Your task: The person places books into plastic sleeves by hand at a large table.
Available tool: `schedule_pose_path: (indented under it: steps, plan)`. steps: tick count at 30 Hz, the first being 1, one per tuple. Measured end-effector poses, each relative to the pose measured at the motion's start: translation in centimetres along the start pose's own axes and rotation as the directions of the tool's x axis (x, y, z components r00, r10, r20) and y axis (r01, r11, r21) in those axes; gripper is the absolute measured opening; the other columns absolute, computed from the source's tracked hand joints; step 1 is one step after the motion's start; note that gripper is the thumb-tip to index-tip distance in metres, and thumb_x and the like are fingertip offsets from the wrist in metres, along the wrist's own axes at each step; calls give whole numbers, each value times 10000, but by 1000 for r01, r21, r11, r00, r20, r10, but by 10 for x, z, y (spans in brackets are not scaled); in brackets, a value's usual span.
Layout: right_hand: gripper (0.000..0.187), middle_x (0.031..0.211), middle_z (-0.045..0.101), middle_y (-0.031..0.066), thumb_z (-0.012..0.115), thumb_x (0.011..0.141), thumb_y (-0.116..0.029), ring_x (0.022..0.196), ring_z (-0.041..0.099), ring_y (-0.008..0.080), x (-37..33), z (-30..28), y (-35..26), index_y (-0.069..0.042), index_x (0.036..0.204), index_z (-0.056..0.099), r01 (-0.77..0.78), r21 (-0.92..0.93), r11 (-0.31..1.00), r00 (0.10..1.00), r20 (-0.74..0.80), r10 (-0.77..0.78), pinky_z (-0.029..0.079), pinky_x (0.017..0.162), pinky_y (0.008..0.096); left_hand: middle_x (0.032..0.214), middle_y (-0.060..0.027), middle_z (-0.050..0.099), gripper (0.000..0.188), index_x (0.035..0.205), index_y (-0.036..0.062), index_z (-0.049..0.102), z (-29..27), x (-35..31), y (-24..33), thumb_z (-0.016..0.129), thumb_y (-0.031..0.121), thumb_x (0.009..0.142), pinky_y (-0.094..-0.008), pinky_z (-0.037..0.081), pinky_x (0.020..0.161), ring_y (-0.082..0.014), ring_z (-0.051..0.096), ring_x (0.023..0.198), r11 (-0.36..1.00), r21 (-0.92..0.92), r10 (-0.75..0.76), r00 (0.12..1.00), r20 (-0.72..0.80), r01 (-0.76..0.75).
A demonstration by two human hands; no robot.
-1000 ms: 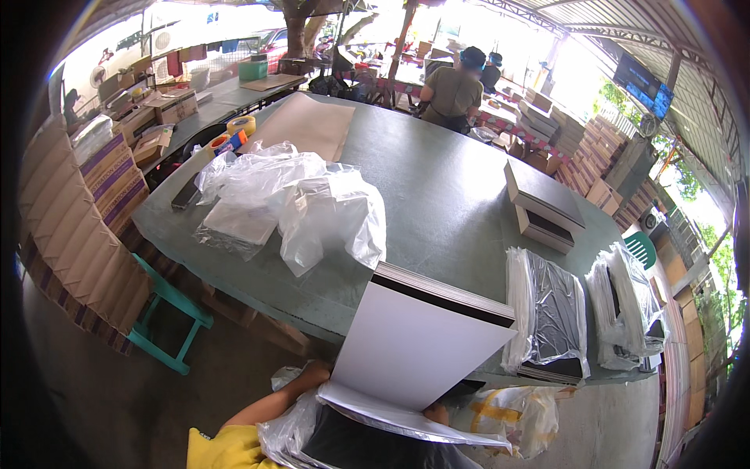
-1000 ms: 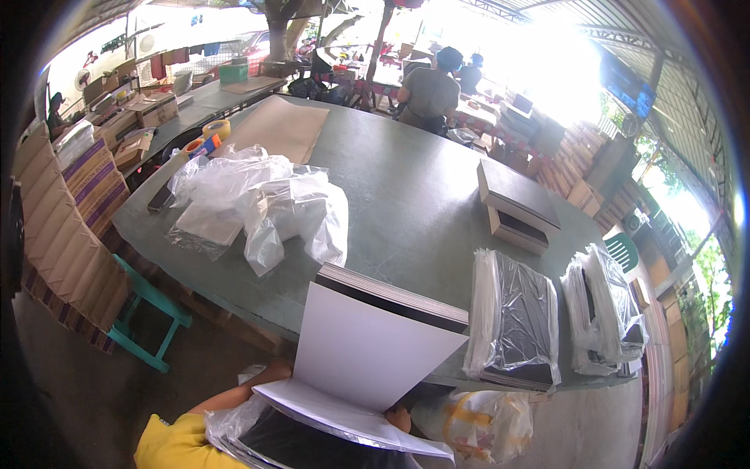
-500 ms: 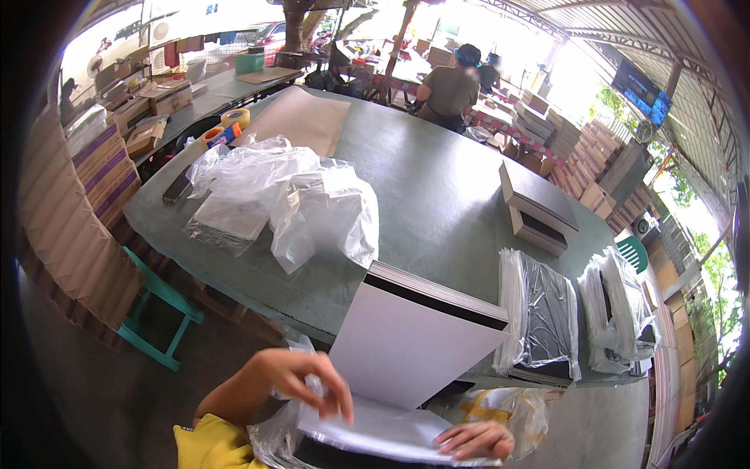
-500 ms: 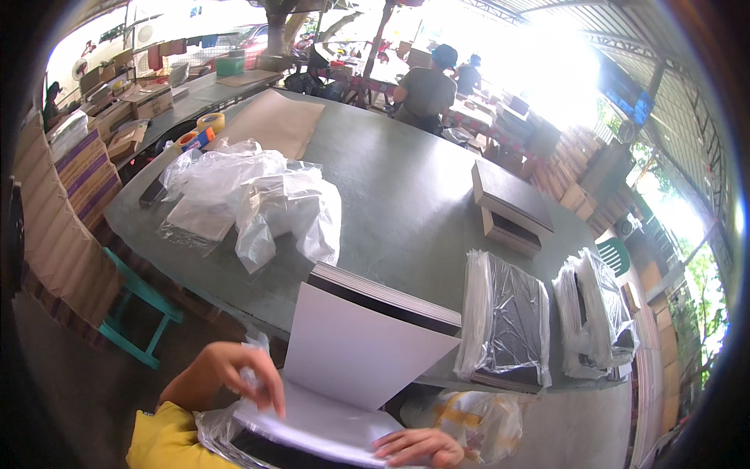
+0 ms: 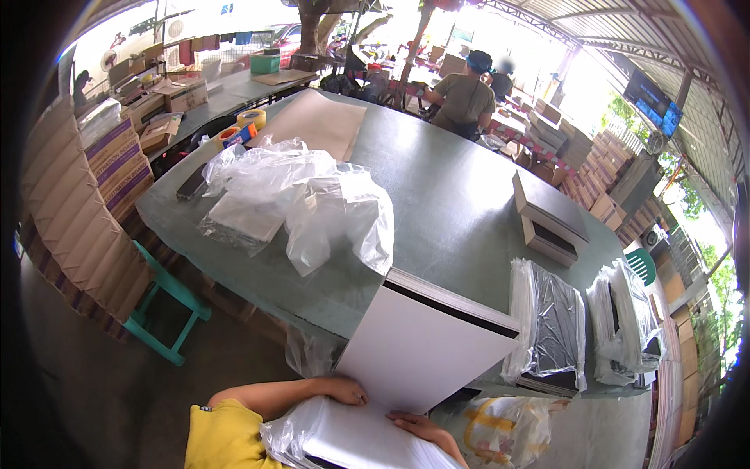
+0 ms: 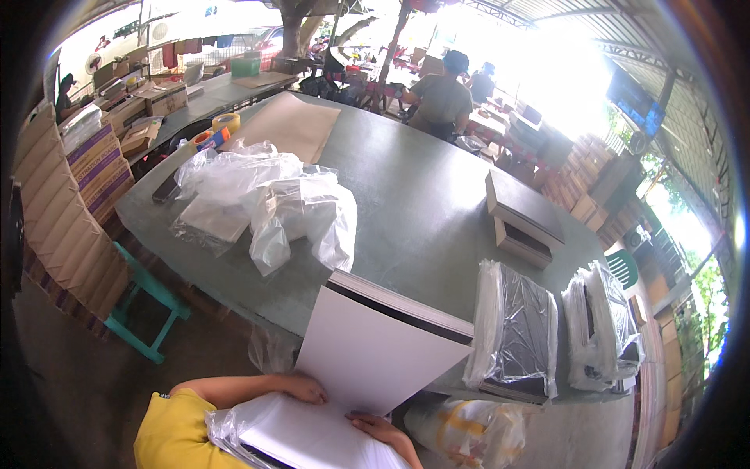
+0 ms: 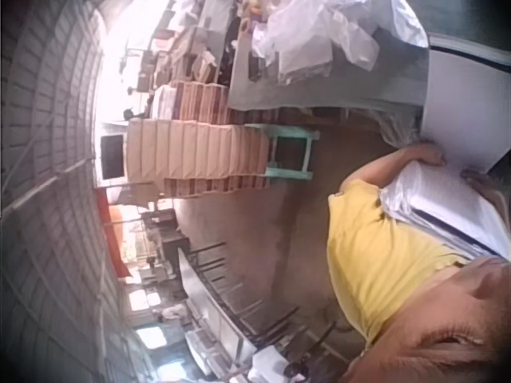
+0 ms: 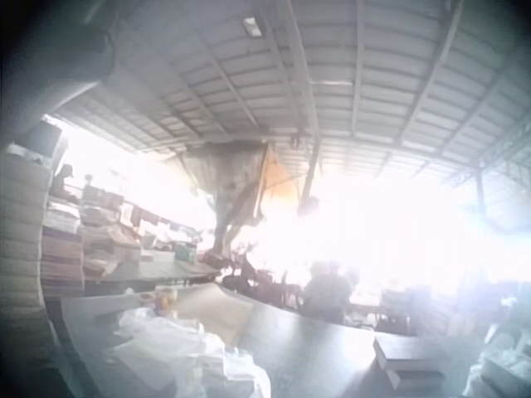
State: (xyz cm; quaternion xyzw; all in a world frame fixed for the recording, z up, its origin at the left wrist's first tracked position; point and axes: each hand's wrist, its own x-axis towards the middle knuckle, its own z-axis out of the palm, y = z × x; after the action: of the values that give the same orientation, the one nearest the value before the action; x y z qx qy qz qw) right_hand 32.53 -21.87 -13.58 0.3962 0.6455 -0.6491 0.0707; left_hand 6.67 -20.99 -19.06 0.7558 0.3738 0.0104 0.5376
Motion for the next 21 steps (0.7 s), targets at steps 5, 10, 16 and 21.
schedule_pose_path:
  steps: [5,10,16,21]
  plan:
    - [498,1182,438,117,487,800,-431,1108,385,209,4,-22,-17,-67,1140,473,-63,-304,950,986,129,107,290,932,306,810,-125,567,306,984,26,538,-38,1,64,358,235,851,-326,401,719,-226,527,781,995,-62,94,973,210,-83]
    - [458,1063,500,170,570,769,-343,1012,462,244,-25,-33,-115,22,1035,495,365,-302,881,905,-108,-411,344,875,341,954,-145,507,431,1050,6,479,-90,-27,183,372,379,864,-322,392,748,-207,496,870,823,-4,502,731,-462,-568]
    - [180,841,569,69,562,772,-88,769,516,107,-46,-44,-163,15,914,519,753,348,559,655,-480,-583,401,683,217,852,-82,545,315,998,13,513,-108,-54,192,457,286,851,-287,417,623,-146,507,715,589,-391,341,656,-673,-707]
    - [254,915,548,83,635,724,-161,854,500,135,-30,-20,-135,-9,881,506,739,295,605,608,-680,-410,390,757,281,669,-17,519,146,932,13,549,-96,-42,181,462,82,838,-212,400,525,-76,477,567,810,-457,94,849,-519,-369]
